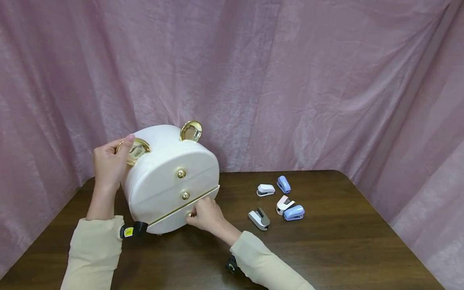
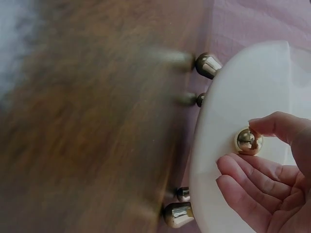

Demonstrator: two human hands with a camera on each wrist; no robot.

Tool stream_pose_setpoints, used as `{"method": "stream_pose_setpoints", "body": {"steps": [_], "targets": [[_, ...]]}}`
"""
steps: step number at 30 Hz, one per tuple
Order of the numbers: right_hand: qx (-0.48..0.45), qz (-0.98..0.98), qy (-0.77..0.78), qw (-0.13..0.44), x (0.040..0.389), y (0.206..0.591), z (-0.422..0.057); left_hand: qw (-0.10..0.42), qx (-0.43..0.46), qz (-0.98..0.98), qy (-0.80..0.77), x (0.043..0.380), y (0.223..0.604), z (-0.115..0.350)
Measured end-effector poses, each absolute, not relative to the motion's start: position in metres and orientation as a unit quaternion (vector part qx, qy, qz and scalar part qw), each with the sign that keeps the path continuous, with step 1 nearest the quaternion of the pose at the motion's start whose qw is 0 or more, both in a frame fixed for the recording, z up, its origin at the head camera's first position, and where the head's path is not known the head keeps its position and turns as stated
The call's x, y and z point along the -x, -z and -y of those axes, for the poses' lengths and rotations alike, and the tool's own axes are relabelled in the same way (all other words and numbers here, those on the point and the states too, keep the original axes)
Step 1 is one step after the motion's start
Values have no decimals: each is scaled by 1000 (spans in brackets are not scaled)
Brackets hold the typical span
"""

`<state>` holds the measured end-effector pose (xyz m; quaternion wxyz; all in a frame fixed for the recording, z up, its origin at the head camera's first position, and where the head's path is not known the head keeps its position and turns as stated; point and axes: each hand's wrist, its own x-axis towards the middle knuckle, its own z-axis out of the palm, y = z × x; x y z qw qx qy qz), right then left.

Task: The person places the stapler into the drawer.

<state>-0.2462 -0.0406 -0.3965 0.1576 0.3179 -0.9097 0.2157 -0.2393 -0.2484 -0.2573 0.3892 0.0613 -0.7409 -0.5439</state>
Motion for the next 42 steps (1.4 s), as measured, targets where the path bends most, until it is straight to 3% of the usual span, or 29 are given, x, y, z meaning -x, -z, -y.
{"method": "stream_pose_setpoints", "body": {"steps": [28,42], "targets": [[-393,887,-214,113,200,392,-13,383,-64,752,533,240,257,249],[-423,873,-207,126,181,388,-26,380,-80,748,538,238,255,252]]}}
